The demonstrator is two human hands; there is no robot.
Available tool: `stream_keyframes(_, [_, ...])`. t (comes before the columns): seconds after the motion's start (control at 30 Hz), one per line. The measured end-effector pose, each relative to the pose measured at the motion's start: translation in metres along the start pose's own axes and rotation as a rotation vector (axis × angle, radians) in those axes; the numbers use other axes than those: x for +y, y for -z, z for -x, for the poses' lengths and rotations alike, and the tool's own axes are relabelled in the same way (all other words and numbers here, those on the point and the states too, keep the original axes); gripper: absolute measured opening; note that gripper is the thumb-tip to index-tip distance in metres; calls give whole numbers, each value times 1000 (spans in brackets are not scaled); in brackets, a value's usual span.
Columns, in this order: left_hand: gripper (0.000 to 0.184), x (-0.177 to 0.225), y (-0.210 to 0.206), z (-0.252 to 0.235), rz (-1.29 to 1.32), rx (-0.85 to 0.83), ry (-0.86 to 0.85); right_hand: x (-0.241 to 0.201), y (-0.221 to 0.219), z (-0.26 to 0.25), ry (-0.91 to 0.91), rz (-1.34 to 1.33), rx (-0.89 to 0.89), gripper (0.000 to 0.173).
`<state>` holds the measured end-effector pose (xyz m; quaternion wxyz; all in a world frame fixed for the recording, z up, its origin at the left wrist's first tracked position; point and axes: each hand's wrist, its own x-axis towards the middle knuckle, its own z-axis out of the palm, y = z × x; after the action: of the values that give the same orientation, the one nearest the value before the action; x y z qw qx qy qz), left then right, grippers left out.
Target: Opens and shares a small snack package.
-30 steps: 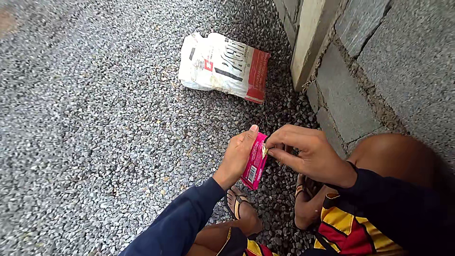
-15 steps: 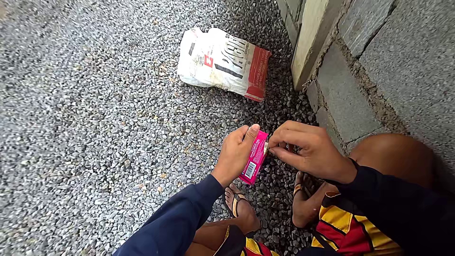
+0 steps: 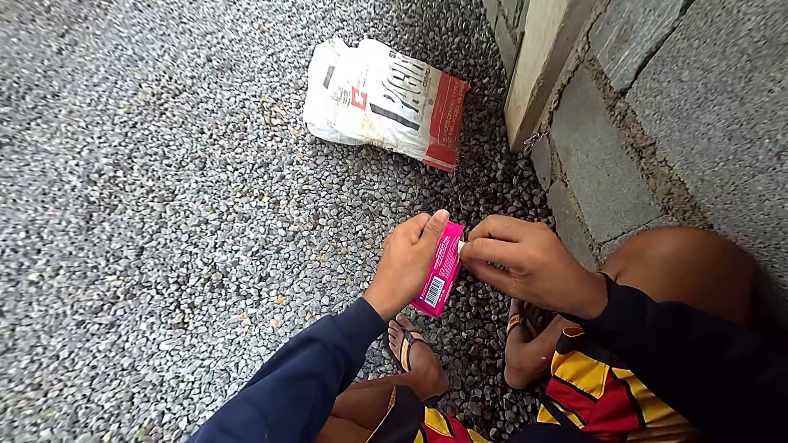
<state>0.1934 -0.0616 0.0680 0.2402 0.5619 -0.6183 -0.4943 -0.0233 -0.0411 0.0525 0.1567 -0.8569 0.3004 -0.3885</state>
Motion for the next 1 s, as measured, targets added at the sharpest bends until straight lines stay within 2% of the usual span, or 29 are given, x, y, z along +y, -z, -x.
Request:
stream_keyframes(0.4, [55, 0, 2, 0, 35, 18, 37, 1, -2, -1, 39, 6, 62, 12])
stream_keyframes(0.6, [55, -2, 2, 1, -9, 15, 41, 2, -2, -1, 51, 5, 24, 10])
stream_keyframes(0.67, [54, -3, 2, 1, -14, 36, 19, 0, -1, -1, -62, -93, 11, 8])
stream_keyframes(0.77, [50, 2, 1, 3, -95, 111, -46, -2, 3, -4, -435, -380, -18, 5])
stream_keyframes(0.83, [48, 6, 0, 4, -158, 174, -89, 0, 6, -6, -656, -652, -62, 10])
stream_keyframes(0.9, [45, 8, -1, 5, -218, 223, -131, 2, 5, -6, -782, -851, -93, 15])
stream_keyframes(1.0, [42, 7, -2, 5, -255, 268, -191, 1, 1, -6, -848, -966, -102, 17])
